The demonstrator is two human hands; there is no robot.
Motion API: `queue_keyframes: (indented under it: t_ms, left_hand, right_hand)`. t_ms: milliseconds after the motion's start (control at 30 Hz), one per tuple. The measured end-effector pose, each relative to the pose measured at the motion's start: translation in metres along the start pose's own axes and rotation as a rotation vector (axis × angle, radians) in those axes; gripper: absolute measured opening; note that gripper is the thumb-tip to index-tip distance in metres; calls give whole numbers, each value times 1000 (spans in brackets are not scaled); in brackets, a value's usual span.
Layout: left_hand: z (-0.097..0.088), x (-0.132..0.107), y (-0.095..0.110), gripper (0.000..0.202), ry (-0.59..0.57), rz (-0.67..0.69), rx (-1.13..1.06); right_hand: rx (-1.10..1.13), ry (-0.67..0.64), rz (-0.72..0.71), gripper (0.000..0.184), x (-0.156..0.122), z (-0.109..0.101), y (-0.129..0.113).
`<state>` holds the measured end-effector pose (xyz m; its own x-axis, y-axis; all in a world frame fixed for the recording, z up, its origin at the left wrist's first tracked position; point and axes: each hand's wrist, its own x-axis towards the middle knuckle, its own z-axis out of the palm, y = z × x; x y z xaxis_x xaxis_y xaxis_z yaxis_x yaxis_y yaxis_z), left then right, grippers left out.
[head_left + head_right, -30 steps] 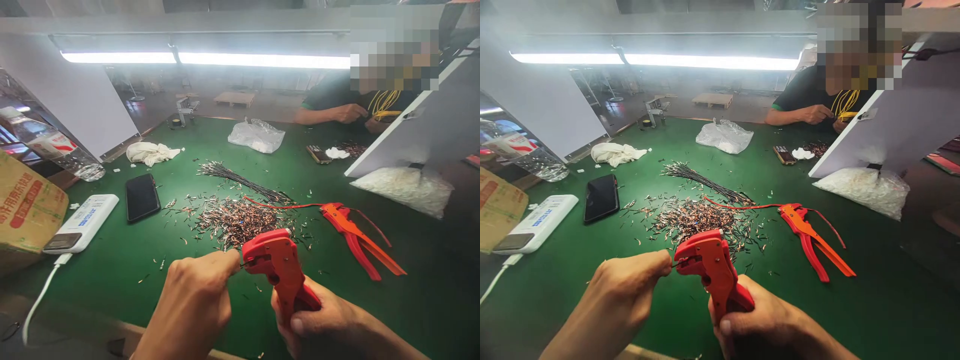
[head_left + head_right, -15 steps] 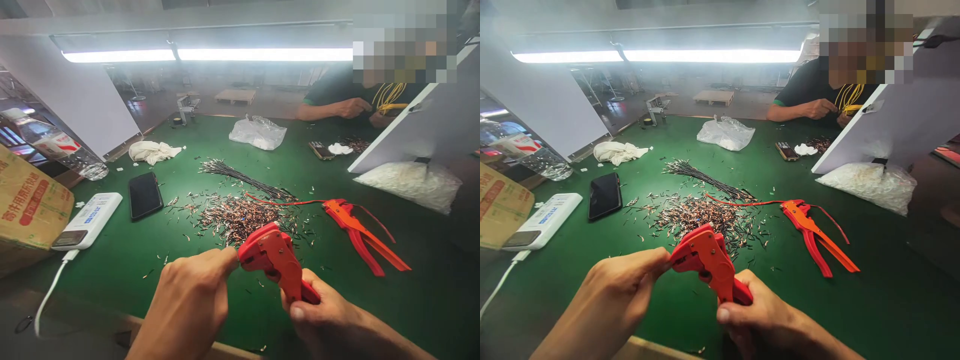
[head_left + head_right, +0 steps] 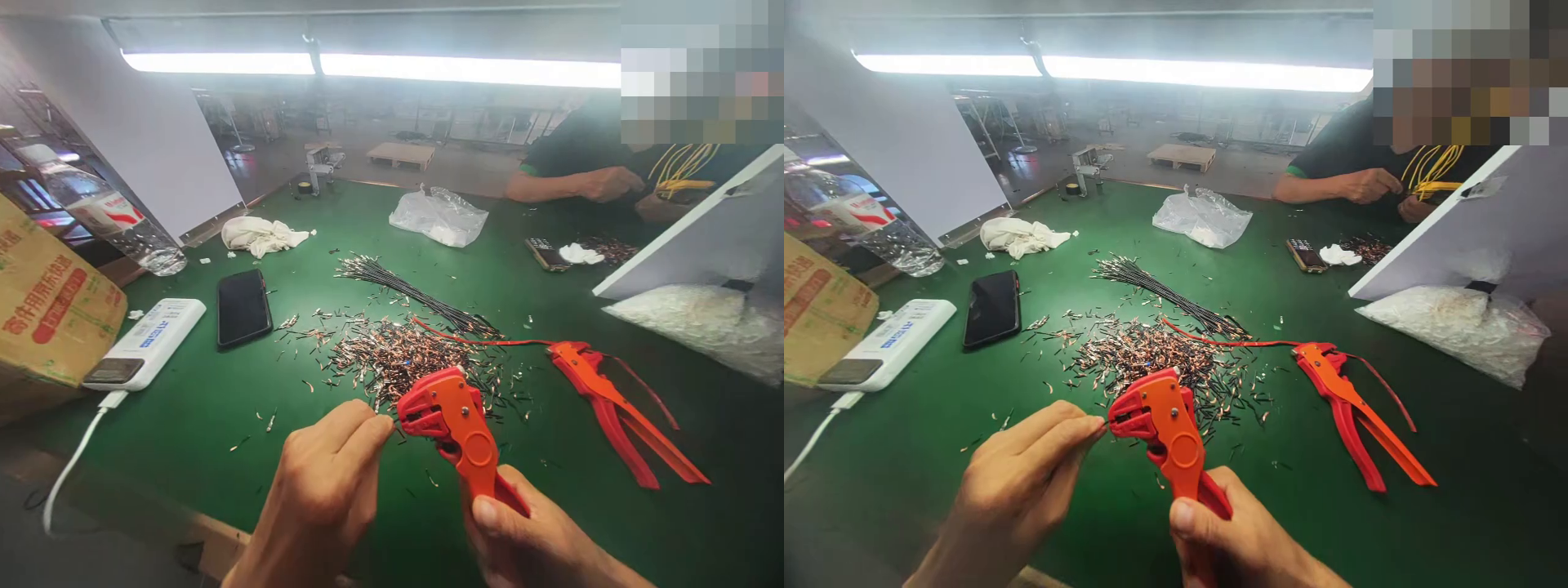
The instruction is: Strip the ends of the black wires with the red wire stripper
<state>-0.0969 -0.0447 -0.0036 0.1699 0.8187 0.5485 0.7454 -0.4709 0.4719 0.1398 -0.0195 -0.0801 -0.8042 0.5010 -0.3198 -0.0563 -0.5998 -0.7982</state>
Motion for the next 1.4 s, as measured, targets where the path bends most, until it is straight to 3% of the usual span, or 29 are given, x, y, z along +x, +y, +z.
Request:
queue_keyframes:
  t_ms: [200,400,667,900,1000,1100,1233,1400]
  left_hand:
    - [-5,4,-12,26,-78,4,-95]
    - [-5,11,-12,24,-112,-13,-75]
    - [-8,19,1,26,-76,-19,-77]
    - [-7,15,8,32,-166,-35,-82]
    - [-7,12,8,32,-172,-103,-52]
    - [-15,13,9,29,-160,-156,-6]
    - [-21,17,14,20,-45,-124,37]
    - [5,15,21,12,214,-250,67]
  right_hand:
    - [135,-26,-35,51,3,6,-10]
    - [168,-147,-57,44,2,3,-10]
    - [127,-44,-77,45,0,10,-13]
    - [-6,-117,-112,51,2,1,-9]
    - [-4,-4,-130,48,-2,1,-6]
    - [129,-65,-104,44,-4,4,-4]
    - [427,-146,-14,42,-1,11,-6]
    - [538,-204,14,42,-2,17,-20]
